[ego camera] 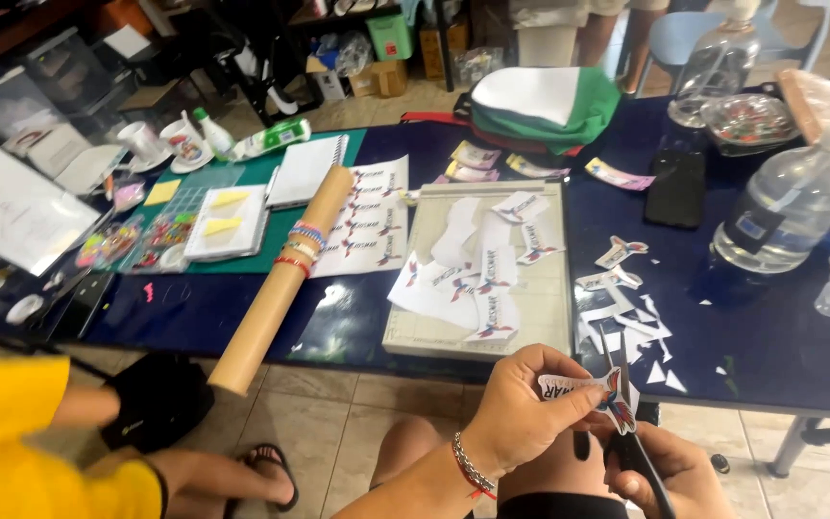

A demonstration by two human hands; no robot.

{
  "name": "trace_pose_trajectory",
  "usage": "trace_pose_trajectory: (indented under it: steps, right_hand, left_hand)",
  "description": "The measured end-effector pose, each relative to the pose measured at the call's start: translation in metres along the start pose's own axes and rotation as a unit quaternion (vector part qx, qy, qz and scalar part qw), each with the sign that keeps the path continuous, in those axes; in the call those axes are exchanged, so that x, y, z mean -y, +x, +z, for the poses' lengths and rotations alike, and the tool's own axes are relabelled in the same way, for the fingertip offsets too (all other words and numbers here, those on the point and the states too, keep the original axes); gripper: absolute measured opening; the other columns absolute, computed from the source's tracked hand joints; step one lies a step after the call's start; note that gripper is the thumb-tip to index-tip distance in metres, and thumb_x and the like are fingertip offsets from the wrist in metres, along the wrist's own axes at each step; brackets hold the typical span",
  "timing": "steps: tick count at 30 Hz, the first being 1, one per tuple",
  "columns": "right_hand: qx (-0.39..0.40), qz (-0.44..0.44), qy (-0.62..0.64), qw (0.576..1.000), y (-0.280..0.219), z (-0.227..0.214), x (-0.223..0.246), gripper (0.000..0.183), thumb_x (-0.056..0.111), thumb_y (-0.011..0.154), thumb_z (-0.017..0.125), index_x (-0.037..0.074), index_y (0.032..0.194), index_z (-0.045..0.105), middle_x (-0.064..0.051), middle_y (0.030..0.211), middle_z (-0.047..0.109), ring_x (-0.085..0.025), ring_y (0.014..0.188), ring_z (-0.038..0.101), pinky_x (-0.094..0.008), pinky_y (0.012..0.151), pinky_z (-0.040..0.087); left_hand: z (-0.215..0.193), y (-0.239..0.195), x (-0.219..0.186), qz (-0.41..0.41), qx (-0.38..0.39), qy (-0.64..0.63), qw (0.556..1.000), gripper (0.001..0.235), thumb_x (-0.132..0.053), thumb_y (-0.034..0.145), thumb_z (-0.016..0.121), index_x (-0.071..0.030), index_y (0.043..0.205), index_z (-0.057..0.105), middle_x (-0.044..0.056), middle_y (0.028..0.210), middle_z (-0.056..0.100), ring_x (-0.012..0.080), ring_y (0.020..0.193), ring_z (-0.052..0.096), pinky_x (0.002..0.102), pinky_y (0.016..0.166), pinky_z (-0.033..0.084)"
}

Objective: Cutting out individual labels from a printed sheet using scissors

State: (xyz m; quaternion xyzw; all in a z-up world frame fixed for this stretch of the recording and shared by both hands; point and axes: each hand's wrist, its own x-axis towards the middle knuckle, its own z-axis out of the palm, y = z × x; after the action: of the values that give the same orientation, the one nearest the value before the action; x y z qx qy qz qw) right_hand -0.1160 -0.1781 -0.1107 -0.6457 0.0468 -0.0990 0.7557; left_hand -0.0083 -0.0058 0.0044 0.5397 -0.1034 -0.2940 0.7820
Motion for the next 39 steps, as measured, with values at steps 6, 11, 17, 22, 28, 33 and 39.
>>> trace_pose_trajectory:
  steps: [6, 11, 17, 22, 28, 33, 39]
  right_hand:
    - [-0.086, -0.012, 0.032, 0.996, 0.020, -0.033, -0.035, 0.068, 0.039, 0.068, 0.085, -0.008, 0.116, 0.081, -0.016, 0.058, 0.064, -0.023, 0.055, 0.053, -0.034, 0.056, 0.043]
    - [-0.125, 0.001, 0.080, 0.989, 0.036, -0.045, -0.047, 0.059, 0.025, 0.069, 0.086, -0.013, 0.114, 0.077, -0.021, 0.059, 0.068, -0.028, 0.053, 0.060, -0.037, 0.054, 0.049]
    - [-0.164, 0.044, 0.056, 0.984, 0.050, -0.036, -0.022, 0.063, 0.029, 0.068, 0.083, -0.007, 0.120, 0.081, -0.017, 0.057, 0.062, -0.024, 0.054, 0.052, -0.034, 0.056, 0.043]
    - [-0.153, 0.001, 0.061, 0.986, 0.061, -0.050, -0.051, 0.053, 0.032, 0.072, 0.084, -0.012, 0.100, 0.078, -0.019, 0.062, 0.073, -0.026, 0.056, 0.064, -0.037, 0.056, 0.053]
    - [-0.095, -0.086, 0.037, 0.991, 0.069, -0.054, -0.047, 0.046, 0.040, 0.081, 0.081, -0.005, 0.091, 0.073, -0.013, 0.065, 0.073, -0.021, 0.059, 0.067, -0.034, 0.055, 0.055]
    - [-0.103, -0.073, 0.050, 0.991, 0.072, -0.049, -0.034, 0.052, 0.039, 0.081, 0.081, -0.008, 0.103, 0.074, -0.013, 0.058, 0.066, -0.021, 0.054, 0.058, -0.032, 0.053, 0.046]
    - [-0.147, -0.015, 0.064, 0.987, 0.069, -0.052, -0.038, 0.063, 0.036, 0.072, 0.085, -0.007, 0.115, 0.070, -0.017, 0.057, 0.068, -0.024, 0.050, 0.061, -0.035, 0.051, 0.050]
  left_hand:
    - [0.023, 0.042, 0.001, -0.038, 0.004, 0.001, 0.999, 0.017, 0.000, 0.089, 0.079, -0.003, 0.095, 0.063, 0.021, 0.082, 0.071, 0.0269, 0.066, 0.074, 0.030, 0.067, 0.067]
    - [0.034, 0.070, 0.008, -0.043, -0.005, 0.019, 0.999, 0.018, -0.002, 0.088, 0.080, -0.003, 0.095, 0.064, 0.019, 0.087, 0.071, 0.0243, 0.067, 0.074, 0.031, 0.069, 0.069]
    - [0.038, 0.093, 0.014, -0.040, -0.008, 0.026, 0.999, 0.019, -0.004, 0.088, 0.080, -0.003, 0.094, 0.063, 0.020, 0.089, 0.074, 0.0248, 0.068, 0.075, 0.032, 0.069, 0.069]
    - [0.034, 0.107, 0.021, -0.024, 0.002, 0.034, 0.999, 0.016, -0.003, 0.087, 0.081, -0.004, 0.092, 0.065, 0.017, 0.091, 0.072, 0.0244, 0.069, 0.075, 0.028, 0.068, 0.068]
    - [0.033, 0.114, 0.020, -0.043, 0.007, 0.050, 0.998, 0.017, -0.004, 0.087, 0.082, -0.004, 0.090, 0.065, 0.014, 0.093, 0.071, 0.0253, 0.073, 0.077, 0.026, 0.068, 0.068]
    - [0.034, 0.117, 0.020, -0.045, -0.001, 0.040, 0.998, 0.017, -0.004, 0.086, 0.082, -0.004, 0.091, 0.066, 0.015, 0.092, 0.072, 0.0238, 0.071, 0.076, 0.027, 0.069, 0.068]
    - [0.033, 0.118, 0.015, -0.041, -0.008, 0.047, 0.998, 0.015, -0.005, 0.086, 0.081, -0.003, 0.090, 0.066, 0.013, 0.092, 0.070, 0.0235, 0.078, 0.077, 0.029, 0.071, 0.070]
